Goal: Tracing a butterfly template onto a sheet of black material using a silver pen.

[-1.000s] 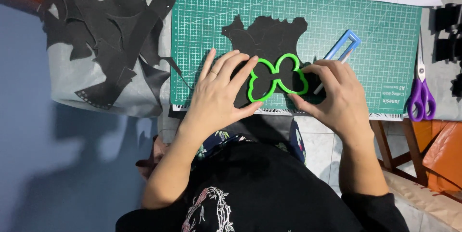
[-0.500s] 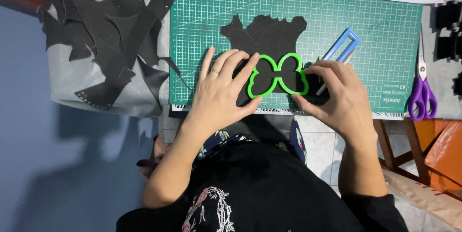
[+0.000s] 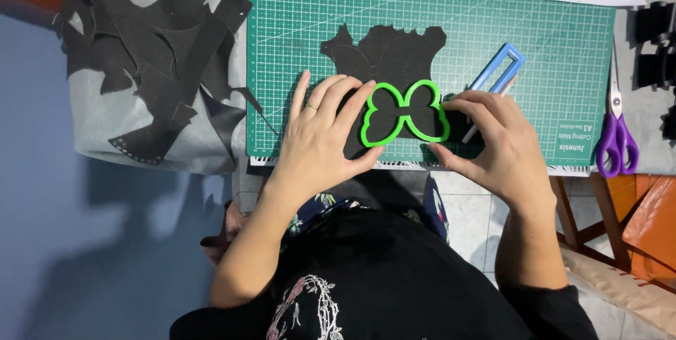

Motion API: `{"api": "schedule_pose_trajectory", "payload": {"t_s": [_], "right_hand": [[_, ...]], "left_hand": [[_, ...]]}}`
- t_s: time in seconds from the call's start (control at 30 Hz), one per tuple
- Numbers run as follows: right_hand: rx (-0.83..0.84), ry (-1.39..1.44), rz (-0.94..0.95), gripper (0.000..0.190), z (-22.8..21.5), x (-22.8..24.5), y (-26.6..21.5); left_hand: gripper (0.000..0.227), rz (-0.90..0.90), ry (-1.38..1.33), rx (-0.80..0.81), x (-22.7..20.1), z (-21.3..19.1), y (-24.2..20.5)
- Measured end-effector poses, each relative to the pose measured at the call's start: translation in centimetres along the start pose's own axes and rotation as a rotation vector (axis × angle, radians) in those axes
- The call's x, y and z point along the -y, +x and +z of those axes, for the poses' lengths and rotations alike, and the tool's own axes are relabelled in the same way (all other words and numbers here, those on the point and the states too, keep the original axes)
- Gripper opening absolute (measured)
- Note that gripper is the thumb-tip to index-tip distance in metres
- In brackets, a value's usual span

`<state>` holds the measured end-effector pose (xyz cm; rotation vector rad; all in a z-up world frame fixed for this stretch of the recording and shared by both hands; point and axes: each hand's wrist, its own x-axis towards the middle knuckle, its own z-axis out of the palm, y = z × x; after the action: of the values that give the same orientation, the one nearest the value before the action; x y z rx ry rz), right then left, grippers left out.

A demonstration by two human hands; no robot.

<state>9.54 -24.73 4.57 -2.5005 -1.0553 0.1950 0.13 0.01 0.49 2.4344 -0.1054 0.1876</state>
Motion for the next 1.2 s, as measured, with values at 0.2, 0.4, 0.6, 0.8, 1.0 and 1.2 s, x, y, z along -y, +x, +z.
{"api": "schedule_pose_trajectory", "payload": {"t_s": [0.2, 0.4, 0.6, 0.8, 1.0, 1.2], "right_hand": [[0.033, -0.021, 0.017, 0.052, -0.15, 0.05, 0.08], [0.021, -0.035, 0.009, 0.052, 0.13, -0.33, 0.06], [0.02, -0.019, 0.038, 0.05, -0.02, -0.13, 0.32], [0.021, -0.013, 0.051, 0.051, 0.09, -0.11, 0.46], [0.023, -0.02, 0.061, 0.05, 0.03, 0.2, 0.69], [0.011, -0.002, 0.063, 0.051, 0.08, 0.14, 0.69]], "left_hand": [[0.076, 0.003, 0.003, -0.012, -0.07, -0.1, 0.14], [0.075, -0.005, 0.009, 0.015, 0.11, 0.1, 0.13], [0.077, -0.016, -0.003, 0.024, 0.14, 0.02, 0.25], [0.079, -0.014, -0.022, 0.035, 0.14, -0.3, 0.44], [0.078, -0.028, -0.034, 0.037, 0.21, -0.25, 0.41], [0.078, -0.023, -0.028, 0.041, 0.18, -0.3, 0.48]]}}
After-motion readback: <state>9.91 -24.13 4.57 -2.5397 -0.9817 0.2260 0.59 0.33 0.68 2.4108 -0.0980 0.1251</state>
